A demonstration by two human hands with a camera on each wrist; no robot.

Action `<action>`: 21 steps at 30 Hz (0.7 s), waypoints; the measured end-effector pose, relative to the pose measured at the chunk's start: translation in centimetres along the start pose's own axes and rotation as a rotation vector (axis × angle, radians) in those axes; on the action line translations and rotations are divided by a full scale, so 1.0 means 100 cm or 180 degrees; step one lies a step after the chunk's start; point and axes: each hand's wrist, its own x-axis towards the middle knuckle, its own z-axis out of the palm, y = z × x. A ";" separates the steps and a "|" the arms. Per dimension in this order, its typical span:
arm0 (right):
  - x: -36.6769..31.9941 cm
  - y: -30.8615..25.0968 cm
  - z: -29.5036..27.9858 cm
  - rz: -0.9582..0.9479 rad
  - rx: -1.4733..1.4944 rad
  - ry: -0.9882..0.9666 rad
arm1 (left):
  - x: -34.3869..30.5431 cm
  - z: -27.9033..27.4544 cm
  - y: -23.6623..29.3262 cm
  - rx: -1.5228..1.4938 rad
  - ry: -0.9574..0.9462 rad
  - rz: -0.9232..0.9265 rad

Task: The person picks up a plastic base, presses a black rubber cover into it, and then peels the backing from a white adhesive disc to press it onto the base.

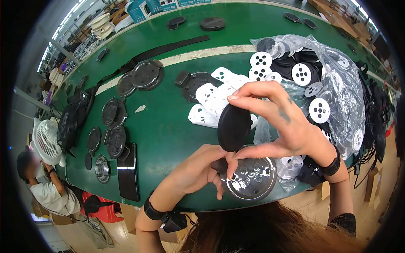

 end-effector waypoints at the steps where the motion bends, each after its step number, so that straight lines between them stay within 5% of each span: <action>1: 0.001 -0.001 -0.001 -0.0003 -0.0001 0.0000 | 0.000 -0.001 0.000 -0.0042 -0.0096 -0.0036; 14: 0.001 -0.005 -0.003 0.0288 -0.0108 -0.0154 | -0.001 0.012 0.003 0.0633 0.0490 0.0260; 17: 0.000 -0.001 -0.007 0.0627 0.0082 -0.0069 | -0.006 0.022 0.006 0.2594 0.1280 0.1165; 18: -0.001 0.001 -0.009 0.0779 0.0206 -0.0011 | -0.004 0.021 0.004 0.2592 0.1282 0.1170; 20: -0.003 0.005 -0.008 0.1093 0.0732 0.0113 | 0.001 0.020 -0.002 0.2801 0.1731 0.2373; 21: -0.002 0.007 -0.008 0.1378 0.1507 0.0275 | -0.005 0.020 0.000 0.2534 0.1724 0.2127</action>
